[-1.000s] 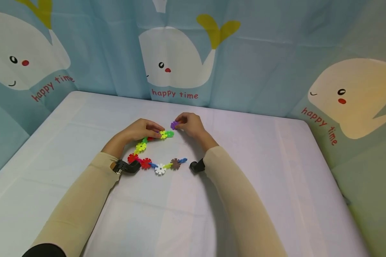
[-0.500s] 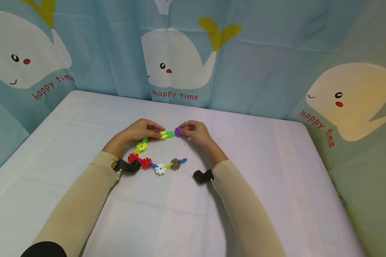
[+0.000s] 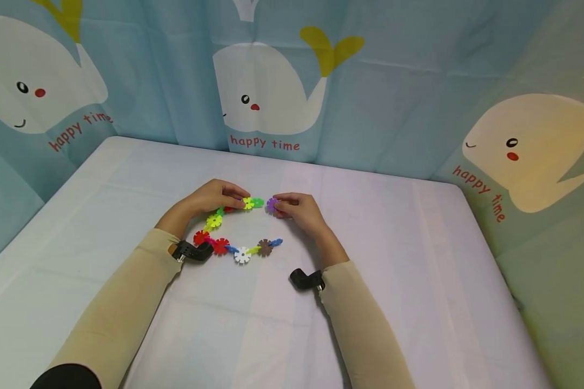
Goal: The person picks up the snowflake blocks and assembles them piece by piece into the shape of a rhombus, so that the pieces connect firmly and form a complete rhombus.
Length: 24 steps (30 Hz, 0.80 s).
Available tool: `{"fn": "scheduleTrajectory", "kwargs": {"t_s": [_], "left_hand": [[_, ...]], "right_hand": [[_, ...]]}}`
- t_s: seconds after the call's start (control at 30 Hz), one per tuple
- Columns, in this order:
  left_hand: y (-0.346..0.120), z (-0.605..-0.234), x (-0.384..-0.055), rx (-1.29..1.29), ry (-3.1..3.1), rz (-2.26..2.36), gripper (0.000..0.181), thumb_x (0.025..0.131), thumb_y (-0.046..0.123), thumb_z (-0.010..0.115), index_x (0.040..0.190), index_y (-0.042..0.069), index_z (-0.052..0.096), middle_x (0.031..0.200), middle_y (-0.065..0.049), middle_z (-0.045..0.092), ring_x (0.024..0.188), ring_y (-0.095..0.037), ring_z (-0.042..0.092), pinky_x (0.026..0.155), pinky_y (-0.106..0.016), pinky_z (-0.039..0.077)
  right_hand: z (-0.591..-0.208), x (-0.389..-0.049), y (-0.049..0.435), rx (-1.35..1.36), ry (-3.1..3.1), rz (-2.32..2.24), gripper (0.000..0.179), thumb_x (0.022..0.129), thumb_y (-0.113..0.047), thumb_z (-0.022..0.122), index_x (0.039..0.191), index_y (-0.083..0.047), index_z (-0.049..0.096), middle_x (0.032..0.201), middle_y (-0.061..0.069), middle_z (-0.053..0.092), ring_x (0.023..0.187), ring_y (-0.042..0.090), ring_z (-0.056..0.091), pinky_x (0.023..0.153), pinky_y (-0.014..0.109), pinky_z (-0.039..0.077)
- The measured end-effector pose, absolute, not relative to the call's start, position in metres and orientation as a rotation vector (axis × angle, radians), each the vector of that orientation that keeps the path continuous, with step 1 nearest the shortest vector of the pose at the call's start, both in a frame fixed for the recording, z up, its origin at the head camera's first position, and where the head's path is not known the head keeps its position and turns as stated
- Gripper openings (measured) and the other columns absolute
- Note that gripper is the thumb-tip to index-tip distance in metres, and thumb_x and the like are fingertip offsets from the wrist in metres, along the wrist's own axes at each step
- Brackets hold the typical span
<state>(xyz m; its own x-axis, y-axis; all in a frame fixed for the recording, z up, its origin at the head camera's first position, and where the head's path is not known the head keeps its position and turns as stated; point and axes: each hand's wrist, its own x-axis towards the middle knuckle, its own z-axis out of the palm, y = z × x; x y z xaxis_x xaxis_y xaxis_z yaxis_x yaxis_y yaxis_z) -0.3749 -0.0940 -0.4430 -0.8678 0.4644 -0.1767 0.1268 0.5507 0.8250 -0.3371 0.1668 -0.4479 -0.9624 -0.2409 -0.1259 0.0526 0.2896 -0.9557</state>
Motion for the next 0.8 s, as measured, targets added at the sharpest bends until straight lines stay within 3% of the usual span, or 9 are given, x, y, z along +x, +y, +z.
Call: {"fn": "scheduleTrajectory", "kwargs": {"t_s": [0.8], "left_hand": [[-0.0863, -0.4416, -0.3732, 0.484, 2.411, 1.24, 0.035, 0.091, 0.026, 0.072, 0.123, 0.013, 0.07, 0.129, -0.005, 0.066, 0.127, -0.022, 0.053, 0.11, -0.04, 0.04]], "right_hand": [[-0.4475, -0.3326, 0.1627, -0.073, 2.308, -1.813, 0.03, 0.098, -0.01, 0.061, 0.124, 0.003, 0.065, 0.115, 0.019, 0.068, 0.076, 0.006, 0.068, 0.074, 0.02, 0.057]]}}
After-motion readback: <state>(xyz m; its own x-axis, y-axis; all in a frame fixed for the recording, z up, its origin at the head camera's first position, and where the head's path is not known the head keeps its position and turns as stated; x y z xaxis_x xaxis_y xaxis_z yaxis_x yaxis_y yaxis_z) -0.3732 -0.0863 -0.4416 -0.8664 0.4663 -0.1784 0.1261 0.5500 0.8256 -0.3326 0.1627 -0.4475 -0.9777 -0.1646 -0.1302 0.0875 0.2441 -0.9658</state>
